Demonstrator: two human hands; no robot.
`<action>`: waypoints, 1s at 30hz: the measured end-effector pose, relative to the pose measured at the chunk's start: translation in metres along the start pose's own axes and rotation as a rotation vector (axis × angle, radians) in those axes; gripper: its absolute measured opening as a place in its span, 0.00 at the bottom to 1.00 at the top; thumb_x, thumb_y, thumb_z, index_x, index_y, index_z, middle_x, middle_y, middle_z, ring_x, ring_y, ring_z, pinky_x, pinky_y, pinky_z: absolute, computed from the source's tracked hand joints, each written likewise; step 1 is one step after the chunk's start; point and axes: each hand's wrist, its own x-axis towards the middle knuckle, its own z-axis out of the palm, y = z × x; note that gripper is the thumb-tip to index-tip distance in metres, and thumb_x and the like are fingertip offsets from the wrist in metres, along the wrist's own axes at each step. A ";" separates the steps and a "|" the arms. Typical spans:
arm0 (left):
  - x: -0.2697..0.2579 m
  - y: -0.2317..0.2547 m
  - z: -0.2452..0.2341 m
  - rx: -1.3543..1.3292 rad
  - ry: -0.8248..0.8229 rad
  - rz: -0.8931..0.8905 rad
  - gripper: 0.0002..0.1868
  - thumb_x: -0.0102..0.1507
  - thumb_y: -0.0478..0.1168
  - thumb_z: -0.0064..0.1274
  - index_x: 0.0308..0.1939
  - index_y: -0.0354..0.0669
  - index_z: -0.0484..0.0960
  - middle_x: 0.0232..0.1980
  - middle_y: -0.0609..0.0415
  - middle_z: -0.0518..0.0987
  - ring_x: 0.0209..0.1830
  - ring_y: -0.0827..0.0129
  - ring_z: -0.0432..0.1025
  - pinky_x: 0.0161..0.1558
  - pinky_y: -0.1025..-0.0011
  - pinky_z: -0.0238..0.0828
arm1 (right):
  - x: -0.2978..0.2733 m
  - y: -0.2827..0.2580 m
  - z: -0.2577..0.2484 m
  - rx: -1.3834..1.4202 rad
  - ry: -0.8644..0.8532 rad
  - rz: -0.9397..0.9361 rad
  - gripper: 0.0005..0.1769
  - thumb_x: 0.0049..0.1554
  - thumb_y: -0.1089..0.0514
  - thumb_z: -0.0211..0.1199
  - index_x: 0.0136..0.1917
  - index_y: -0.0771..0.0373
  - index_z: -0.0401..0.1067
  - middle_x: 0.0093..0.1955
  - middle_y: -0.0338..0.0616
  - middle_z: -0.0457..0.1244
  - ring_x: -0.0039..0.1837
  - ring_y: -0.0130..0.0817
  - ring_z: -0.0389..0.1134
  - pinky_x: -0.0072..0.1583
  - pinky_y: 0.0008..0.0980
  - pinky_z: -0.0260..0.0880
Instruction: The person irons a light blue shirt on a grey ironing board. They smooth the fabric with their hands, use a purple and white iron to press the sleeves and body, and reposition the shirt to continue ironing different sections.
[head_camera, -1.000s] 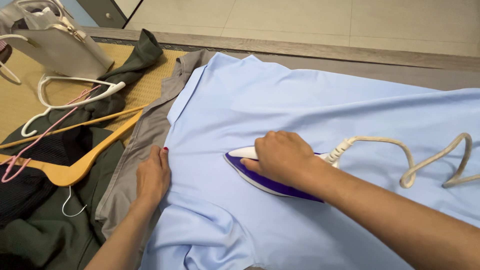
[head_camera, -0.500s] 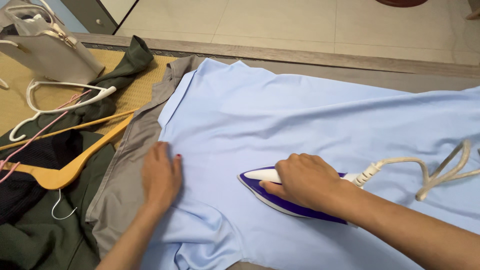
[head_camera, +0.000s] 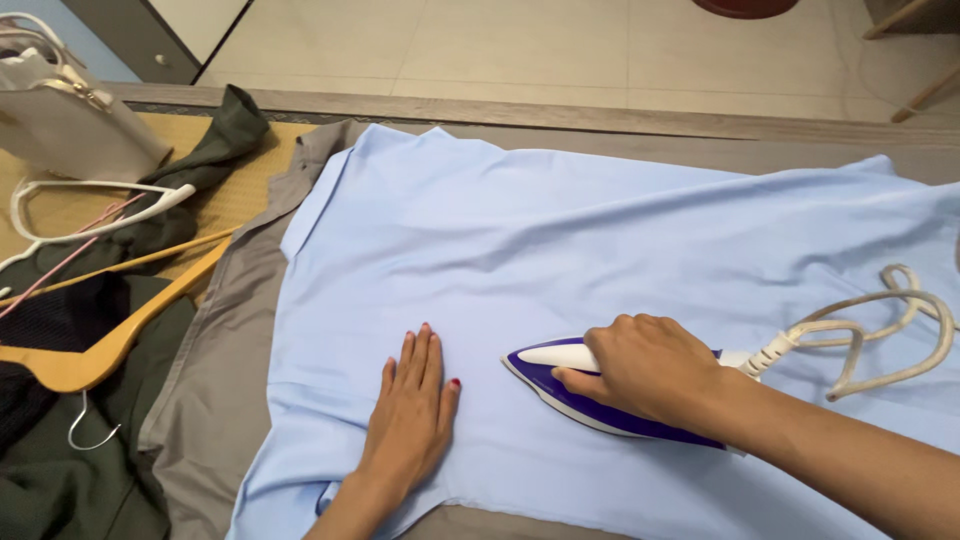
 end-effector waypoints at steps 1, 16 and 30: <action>-0.005 0.004 0.003 0.003 -0.007 -0.007 0.35 0.69 0.47 0.39 0.74 0.27 0.54 0.79 0.36 0.52 0.80 0.46 0.44 0.72 0.49 0.42 | -0.003 0.005 0.001 0.006 -0.017 0.014 0.35 0.56 0.29 0.55 0.38 0.65 0.75 0.34 0.56 0.68 0.41 0.53 0.72 0.48 0.49 0.74; -0.024 0.050 0.021 0.038 0.022 0.112 0.35 0.69 0.47 0.39 0.74 0.27 0.54 0.79 0.37 0.53 0.80 0.48 0.45 0.72 0.49 0.41 | -0.064 0.073 0.006 -0.009 -0.087 0.218 0.35 0.53 0.27 0.56 0.44 0.62 0.78 0.39 0.55 0.70 0.46 0.52 0.75 0.55 0.48 0.75; -0.040 0.059 0.043 0.025 -0.006 0.069 0.35 0.69 0.48 0.38 0.76 0.32 0.52 0.80 0.41 0.51 0.81 0.51 0.42 0.72 0.50 0.38 | -0.111 0.170 0.026 -0.059 -0.107 0.408 0.36 0.50 0.25 0.56 0.48 0.59 0.79 0.38 0.51 0.72 0.46 0.46 0.77 0.55 0.42 0.79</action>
